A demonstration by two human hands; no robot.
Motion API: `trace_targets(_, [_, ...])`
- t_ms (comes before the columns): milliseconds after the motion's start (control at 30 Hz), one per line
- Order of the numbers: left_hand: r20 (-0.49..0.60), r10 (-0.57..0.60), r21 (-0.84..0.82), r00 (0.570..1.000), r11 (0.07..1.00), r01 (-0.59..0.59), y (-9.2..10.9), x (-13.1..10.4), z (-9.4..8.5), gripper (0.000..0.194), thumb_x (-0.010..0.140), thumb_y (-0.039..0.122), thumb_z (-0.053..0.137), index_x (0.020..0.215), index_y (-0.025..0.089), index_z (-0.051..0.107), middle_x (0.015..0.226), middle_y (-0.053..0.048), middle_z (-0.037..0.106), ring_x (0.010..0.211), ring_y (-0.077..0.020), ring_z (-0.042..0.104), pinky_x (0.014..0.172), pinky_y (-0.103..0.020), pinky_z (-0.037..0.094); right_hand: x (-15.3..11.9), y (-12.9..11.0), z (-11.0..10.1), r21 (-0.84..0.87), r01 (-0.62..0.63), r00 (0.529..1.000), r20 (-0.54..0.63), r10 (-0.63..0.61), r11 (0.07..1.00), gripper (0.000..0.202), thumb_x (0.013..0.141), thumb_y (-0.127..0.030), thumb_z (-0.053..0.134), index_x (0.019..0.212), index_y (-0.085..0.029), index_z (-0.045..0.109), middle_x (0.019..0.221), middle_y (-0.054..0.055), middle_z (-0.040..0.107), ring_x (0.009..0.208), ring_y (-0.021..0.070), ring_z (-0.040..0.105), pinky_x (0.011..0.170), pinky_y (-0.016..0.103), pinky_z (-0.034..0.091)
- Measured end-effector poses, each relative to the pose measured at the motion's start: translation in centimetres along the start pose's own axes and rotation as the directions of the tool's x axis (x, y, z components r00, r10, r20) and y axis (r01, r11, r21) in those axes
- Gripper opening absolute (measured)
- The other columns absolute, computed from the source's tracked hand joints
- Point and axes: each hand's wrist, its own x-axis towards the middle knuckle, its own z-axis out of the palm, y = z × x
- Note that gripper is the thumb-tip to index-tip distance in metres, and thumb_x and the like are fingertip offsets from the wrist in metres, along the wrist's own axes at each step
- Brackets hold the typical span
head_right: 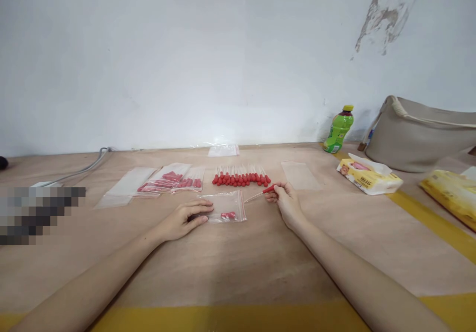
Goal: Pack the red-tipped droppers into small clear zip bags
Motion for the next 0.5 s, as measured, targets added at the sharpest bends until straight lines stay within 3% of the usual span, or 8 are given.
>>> trace_targets(167, [-0.014, -0.03, 0.023, 0.999, 0.999, 0.031, 0.1, -0.1, -0.1, 0.039, 0.085, 0.034, 0.047, 0.123, 0.023, 0.048, 0.122, -0.006, 0.054, 0.11, -0.0205, 0.051, 0.093, -0.036, 0.041, -0.9, 0.5, 0.5, -0.176, 0.012, 0.986, 0.168, 0.018, 0.984, 0.023, 0.069, -0.038, 0.058, 0.083, -0.022, 0.048, 0.07, -0.001, 0.061, 0.062, 0.0126, 0.059, 0.061, 0.028, 0.047])
trace_targets(333, [-0.008, -0.034, 0.024, 0.999, 0.999, 0.034, 0.0, -0.1, 0.0, 0.04, 0.085, 0.035, 0.047, 0.123, 0.022, 0.047, 0.122, -0.006, 0.054, 0.11, -0.0202, 0.051, 0.093, -0.035, 0.041, -1.6, 0.6, 0.7, -0.448, 0.235, 0.903, 0.43, -0.022, 0.863, 0.021, 0.069, -0.037, 0.059, 0.08, -0.02, 0.054, 0.073, 0.0, 0.06, 0.067, 0.0147, 0.056, 0.064, 0.029, 0.044])
trace_targets(500, [0.004, -0.016, 0.032, 1.0, 0.999, 0.016, 0.0, 0.0, -0.1, 0.038, 0.086, 0.034, 0.046, 0.122, 0.022, 0.048, 0.121, -0.005, 0.055, 0.11, -0.0193, 0.05, 0.094, -0.034, 0.04, -1.4, 0.1, 0.9, -0.517, 0.321, 0.88, 0.474, -0.048, 0.794, 0.014, 0.068, -0.03, 0.058, 0.078, -0.019, 0.057, 0.075, 0.001, 0.061, 0.07, 0.0162, 0.055, 0.067, 0.031, 0.043])
